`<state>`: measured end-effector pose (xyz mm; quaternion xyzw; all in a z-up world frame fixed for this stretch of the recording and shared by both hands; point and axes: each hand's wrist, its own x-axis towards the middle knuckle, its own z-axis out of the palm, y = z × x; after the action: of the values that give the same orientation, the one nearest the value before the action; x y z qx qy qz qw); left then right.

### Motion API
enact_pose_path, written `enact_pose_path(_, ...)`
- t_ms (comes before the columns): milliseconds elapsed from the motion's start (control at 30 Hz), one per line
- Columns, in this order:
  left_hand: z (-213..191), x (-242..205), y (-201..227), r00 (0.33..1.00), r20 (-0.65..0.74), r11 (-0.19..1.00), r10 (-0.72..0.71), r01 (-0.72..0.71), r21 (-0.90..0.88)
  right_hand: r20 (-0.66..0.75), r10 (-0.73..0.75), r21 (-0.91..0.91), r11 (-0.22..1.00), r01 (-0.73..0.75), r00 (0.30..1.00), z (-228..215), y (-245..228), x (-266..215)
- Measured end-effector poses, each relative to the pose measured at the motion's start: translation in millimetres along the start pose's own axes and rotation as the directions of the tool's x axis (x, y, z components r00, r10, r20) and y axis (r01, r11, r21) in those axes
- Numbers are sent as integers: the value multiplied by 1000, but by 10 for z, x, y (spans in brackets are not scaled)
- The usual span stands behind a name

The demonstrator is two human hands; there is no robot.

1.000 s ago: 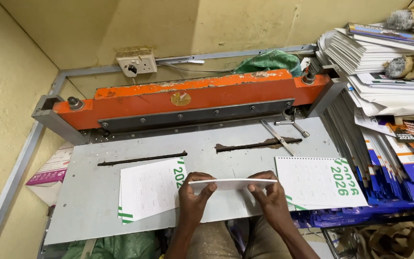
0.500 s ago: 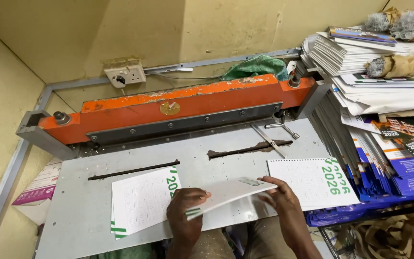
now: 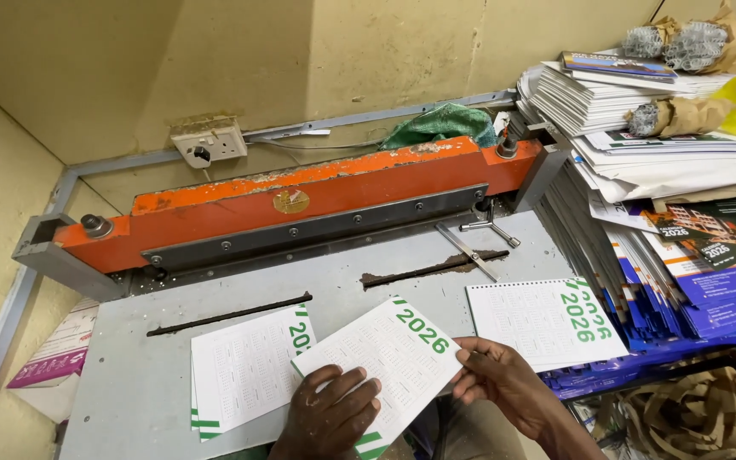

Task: The person aligns stacks of printed paper sheets on a metal workbench and uses a large orange binding machine to secure them. They repeatedly position the sheets under the machine's clamp, operate the lever to bind the documents, and then move the finished stacks to the side.

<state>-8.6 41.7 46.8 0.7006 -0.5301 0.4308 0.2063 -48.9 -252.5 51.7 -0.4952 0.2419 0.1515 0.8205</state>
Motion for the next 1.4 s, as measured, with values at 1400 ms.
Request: enact_pose_path(1400,1189,310,-871,-320,493,-517,-809,787,-337,-289,-336,-494,854,161,896,148,-543,1582)
